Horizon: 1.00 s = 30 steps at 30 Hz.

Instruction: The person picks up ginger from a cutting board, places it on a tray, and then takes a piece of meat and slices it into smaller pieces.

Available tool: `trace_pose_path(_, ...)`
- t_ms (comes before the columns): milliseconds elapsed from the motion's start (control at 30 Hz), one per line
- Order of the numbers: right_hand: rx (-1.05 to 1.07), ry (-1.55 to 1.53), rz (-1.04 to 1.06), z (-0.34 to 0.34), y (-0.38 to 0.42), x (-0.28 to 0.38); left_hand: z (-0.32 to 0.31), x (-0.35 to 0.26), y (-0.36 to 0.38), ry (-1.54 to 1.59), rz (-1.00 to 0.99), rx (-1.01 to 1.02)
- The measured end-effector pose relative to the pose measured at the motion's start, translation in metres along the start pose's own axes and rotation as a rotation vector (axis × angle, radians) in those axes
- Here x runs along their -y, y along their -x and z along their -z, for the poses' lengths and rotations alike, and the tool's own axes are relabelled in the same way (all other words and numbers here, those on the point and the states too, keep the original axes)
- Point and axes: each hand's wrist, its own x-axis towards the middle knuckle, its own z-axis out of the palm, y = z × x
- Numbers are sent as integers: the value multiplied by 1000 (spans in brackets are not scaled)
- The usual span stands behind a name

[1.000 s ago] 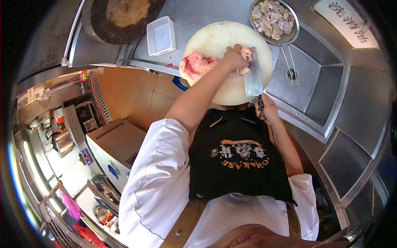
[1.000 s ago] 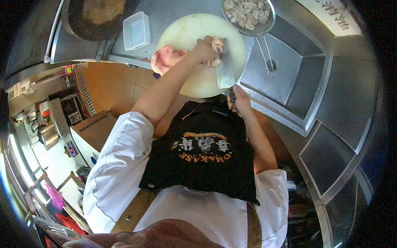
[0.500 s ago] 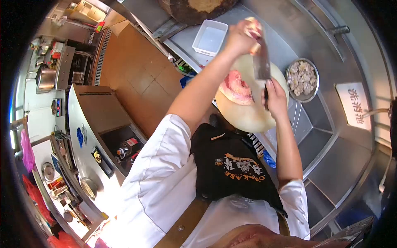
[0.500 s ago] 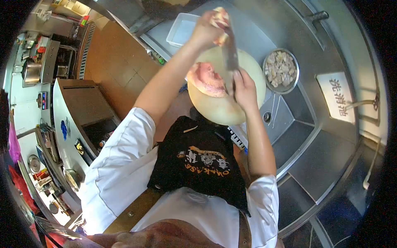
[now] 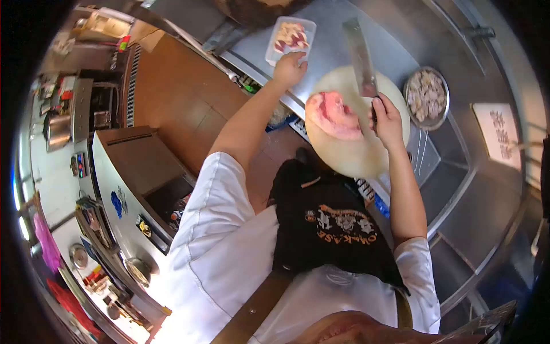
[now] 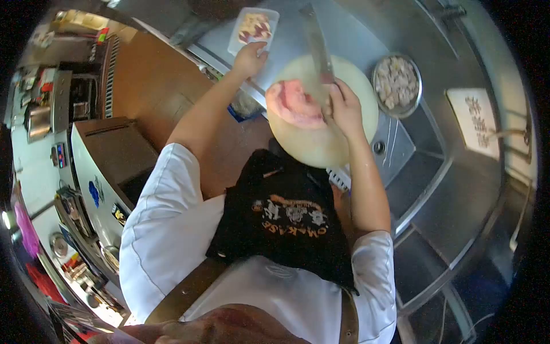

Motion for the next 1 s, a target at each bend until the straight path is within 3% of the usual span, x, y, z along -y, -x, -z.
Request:
trace_pose_path(200,-167,75,-158,75,91,-82,30,23,29,-134,-286,45)
trace_pose_path(300,-166,28,-155,81,123,-103,36,17,36,-240,-280,-95)
trace_pose_path(333,-177,47,-161,76,131,-100,42,-6,37,-95,-264,-35)
trace_pose_path(433,-164,40,-126,72,133,-122,31,-64,52,165,339,374)
trace_pose_path(533,-157,154,-104,68,127,-149,27,-99,49,263,629,919)
trace_pose_path(633,-115,136,-131,60,131,-129,22,-90,53,463,654,941)
trace_pose_path(733,-84,86,-151,67,126,-138,36,-106,69,530,697,833)
trace_pose_path(967,-53,-45,-190,83,120,-149,25,-107,118,737,504,352)
trace_pose_path(1000,-38,-67,-187,86,118,-145,34,-133,115,710,435,301)
